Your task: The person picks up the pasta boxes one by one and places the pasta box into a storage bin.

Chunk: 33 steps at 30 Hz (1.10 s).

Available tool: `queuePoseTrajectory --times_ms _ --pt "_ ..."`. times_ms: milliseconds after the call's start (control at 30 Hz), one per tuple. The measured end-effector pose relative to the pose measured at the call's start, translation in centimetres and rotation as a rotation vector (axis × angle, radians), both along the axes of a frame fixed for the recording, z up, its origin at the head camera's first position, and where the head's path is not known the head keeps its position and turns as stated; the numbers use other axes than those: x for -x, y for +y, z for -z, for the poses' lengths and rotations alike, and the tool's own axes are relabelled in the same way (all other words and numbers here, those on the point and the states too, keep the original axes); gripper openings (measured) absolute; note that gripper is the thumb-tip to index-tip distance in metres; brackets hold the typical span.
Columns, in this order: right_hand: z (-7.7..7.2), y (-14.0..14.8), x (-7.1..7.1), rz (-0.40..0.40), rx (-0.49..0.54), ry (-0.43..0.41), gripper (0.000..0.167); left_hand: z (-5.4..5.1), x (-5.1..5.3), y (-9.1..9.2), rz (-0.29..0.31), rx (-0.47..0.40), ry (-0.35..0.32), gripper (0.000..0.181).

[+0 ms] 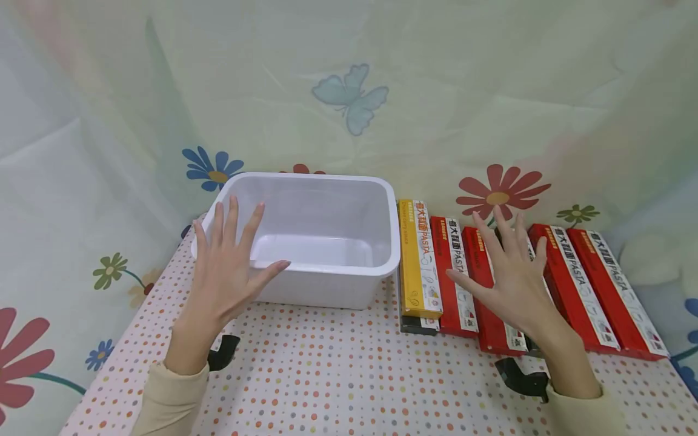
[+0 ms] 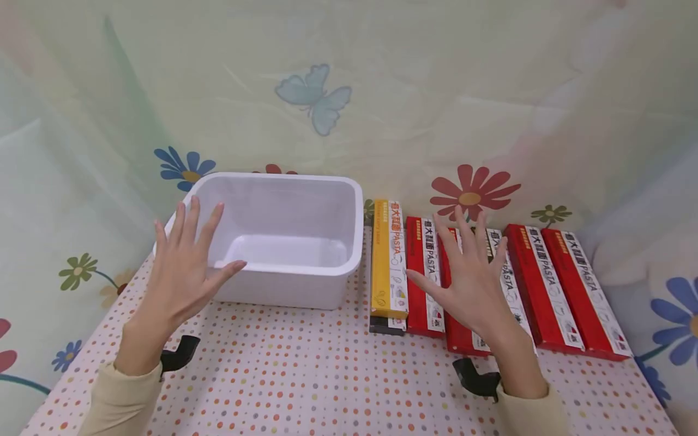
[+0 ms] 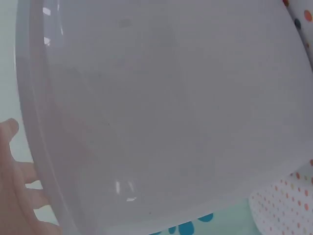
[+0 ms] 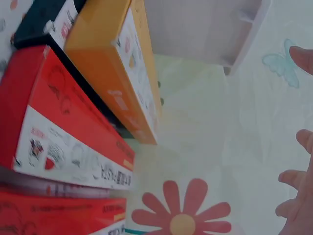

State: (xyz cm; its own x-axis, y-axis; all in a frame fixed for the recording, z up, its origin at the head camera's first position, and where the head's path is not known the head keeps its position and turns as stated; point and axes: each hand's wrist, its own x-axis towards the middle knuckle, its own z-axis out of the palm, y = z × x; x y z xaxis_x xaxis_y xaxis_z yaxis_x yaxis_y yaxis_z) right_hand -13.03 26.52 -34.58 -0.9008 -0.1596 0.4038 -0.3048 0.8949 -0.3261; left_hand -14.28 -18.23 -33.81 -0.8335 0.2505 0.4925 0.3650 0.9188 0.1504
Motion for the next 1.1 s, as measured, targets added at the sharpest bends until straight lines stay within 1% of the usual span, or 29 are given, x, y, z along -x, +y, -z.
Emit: queuePoseTrajectory --times_ms 67,133,200,267,367,433,500,533,567,633,700,767,800,867,933,1000,1100 --pt "0.3 -0.4 -0.2 -0.013 0.019 0.009 0.111 0.0 -0.6 0.1 -0.005 -0.011 0.017 0.104" --pt "0.7 -0.9 -0.7 -0.028 0.043 0.013 0.112 -0.1 -1.4 0.4 -0.014 -0.028 0.038 0.102" --pt "1.1 -1.4 -1.3 -0.044 0.072 0.018 0.111 0.0 -2.5 0.9 -0.025 -0.07 0.061 0.099" --pt "1.6 -2.0 -1.9 -0.055 0.111 0.017 0.11 0.1 -3.6 1.5 -0.045 -0.134 0.088 0.095" --pt "2.6 -3.2 -2.5 -0.076 0.166 -0.009 0.107 0.3 -5.4 2.0 -0.105 -0.269 0.146 0.088" --pt "3.4 -4.1 -2.8 -0.095 0.206 -0.049 0.106 0.7 -6.3 2.3 -0.166 -0.362 0.191 0.082" --pt "4.1 -4.9 -2.8 -0.109 0.246 -0.097 0.104 1.2 -7.0 2.7 -0.231 -0.453 0.211 0.077" --pt "4.5 -5.2 -2.8 -0.115 0.272 -0.121 0.103 1.5 -7.2 2.9 -0.253 -0.505 0.202 0.076" --pt "4.7 -5.4 -2.8 -0.117 0.296 -0.138 0.103 1.7 -7.4 3.2 -0.272 -0.559 0.169 0.076" --pt "5.2 -5.7 -2.8 -0.11 0.343 -0.168 0.103 2.3 -7.3 3.9 -0.279 -0.675 0.068 0.077" --pt "5.5 -5.8 -2.7 -0.104 0.394 -0.185 0.102 2.9 -7.0 4.6 -0.245 -0.806 -0.047 0.08" --pt "5.7 -5.8 -2.6 -0.088 0.442 -0.201 0.102 3.3 -6.5 5.4 -0.171 -0.954 -0.15 0.083" --pt "5.8 -5.9 -2.6 -0.077 0.465 -0.208 0.102 3.5 -6.1 5.7 -0.124 -1.029 -0.182 0.084" --pt "6.1 -5.9 -2.5 -0.058 0.511 -0.211 0.101 3.8 -5.4 6.4 -0.026 -1.189 -0.213 0.086" --pt "6.4 -6.1 -2.5 -0.035 0.546 -0.212 0.101 4.0 -5.0 7.0 0.054 -1.346 -0.201 0.087" --pt "6.8 -6.4 -2.5 -0.02 0.569 -0.201 0.102 4.1 -4.7 7.6 0.106 -1.482 -0.156 0.087" --pt "7.3 -6.8 -2.5 -0.006 0.592 -0.19 0.102 4.2 -4.6 8.3 0.138 -1.625 -0.076 0.089"
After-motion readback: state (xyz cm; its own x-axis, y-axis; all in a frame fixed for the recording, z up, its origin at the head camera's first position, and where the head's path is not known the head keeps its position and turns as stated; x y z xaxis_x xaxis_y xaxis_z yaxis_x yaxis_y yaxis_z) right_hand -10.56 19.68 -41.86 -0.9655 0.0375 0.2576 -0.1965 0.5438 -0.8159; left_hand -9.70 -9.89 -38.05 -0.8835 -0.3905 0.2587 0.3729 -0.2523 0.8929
